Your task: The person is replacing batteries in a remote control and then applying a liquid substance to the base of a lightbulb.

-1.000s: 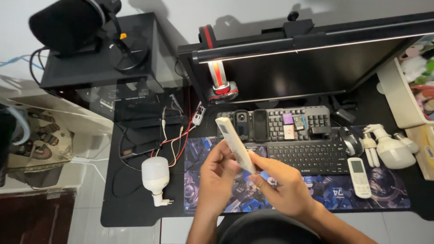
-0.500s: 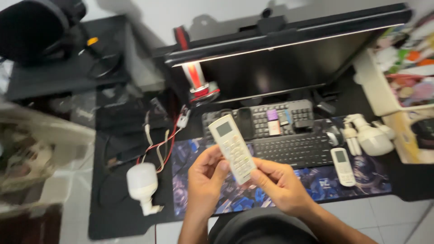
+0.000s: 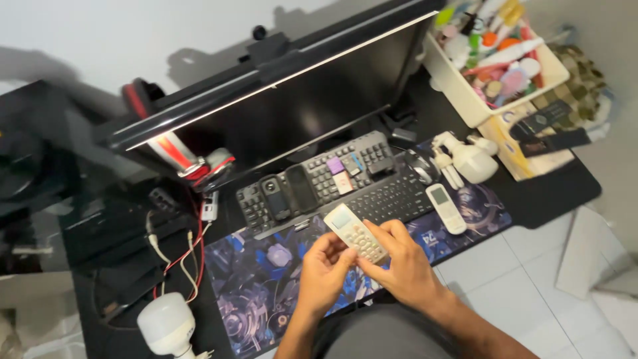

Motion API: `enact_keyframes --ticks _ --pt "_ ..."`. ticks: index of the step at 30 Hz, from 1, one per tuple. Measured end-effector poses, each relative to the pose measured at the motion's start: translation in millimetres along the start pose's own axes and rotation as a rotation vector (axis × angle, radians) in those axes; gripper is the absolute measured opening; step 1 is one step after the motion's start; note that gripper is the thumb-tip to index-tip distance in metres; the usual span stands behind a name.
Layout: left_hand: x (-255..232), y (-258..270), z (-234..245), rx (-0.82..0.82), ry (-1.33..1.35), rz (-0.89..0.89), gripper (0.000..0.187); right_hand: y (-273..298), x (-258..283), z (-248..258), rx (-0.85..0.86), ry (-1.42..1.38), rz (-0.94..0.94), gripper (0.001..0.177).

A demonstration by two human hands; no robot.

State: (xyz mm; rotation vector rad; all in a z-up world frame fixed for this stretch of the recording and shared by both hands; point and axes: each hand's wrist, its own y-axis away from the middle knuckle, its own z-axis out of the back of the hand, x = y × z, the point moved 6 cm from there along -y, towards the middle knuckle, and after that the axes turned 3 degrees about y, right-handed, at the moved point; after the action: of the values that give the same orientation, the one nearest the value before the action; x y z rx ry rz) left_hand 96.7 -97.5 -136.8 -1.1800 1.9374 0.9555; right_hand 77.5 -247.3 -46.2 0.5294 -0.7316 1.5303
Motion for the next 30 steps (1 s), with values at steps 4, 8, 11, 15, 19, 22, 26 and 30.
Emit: enact_keyframes --ticks 4,8,11,15,19,22,26,30 --pt "67.2 -15.5 1.4 0.049 -0.083 0.17 0.03 21.2 -46.0 -1.7 0.039 0.044 -0.071 0.07" --pt "101.7 -26.7 3.8 0.019 -0.172 0.239 0.041 27.0 -91.9 7.0 0.011 0.204 -0.005 0.059" --pt "123.6 -34.9 19.2 0.007 -0.253 0.269 0.049 20.9 -130.0 10.0 0.066 0.29 0.129 0.058" --pt "132.3 -30.0 28.6 0.047 -0.382 0.382 0.051 5.8 -170.0 4.4 0.219 0.316 0.244 0.059" --pt "149.1 -28.3 37.6 0.073 -0.369 0.324 0.051 -7.9 -185.9 -2.4 0.367 0.411 0.241 0.064" --pt "144.4 -24.4 34.5 0.073 -0.402 0.32 0.05 -7.5 -197.3 -7.4 0.413 0.453 0.283 0.065" --pt "136.1 -23.2 32.9 0.037 -0.428 0.339 0.048 -10.8 -201.7 -9.7 0.351 0.465 0.363 0.058" --pt "135.6 -25.0 36.1 0.013 -0.404 0.304 0.047 -14.8 -198.4 -8.0 0.342 0.476 0.34 0.058"
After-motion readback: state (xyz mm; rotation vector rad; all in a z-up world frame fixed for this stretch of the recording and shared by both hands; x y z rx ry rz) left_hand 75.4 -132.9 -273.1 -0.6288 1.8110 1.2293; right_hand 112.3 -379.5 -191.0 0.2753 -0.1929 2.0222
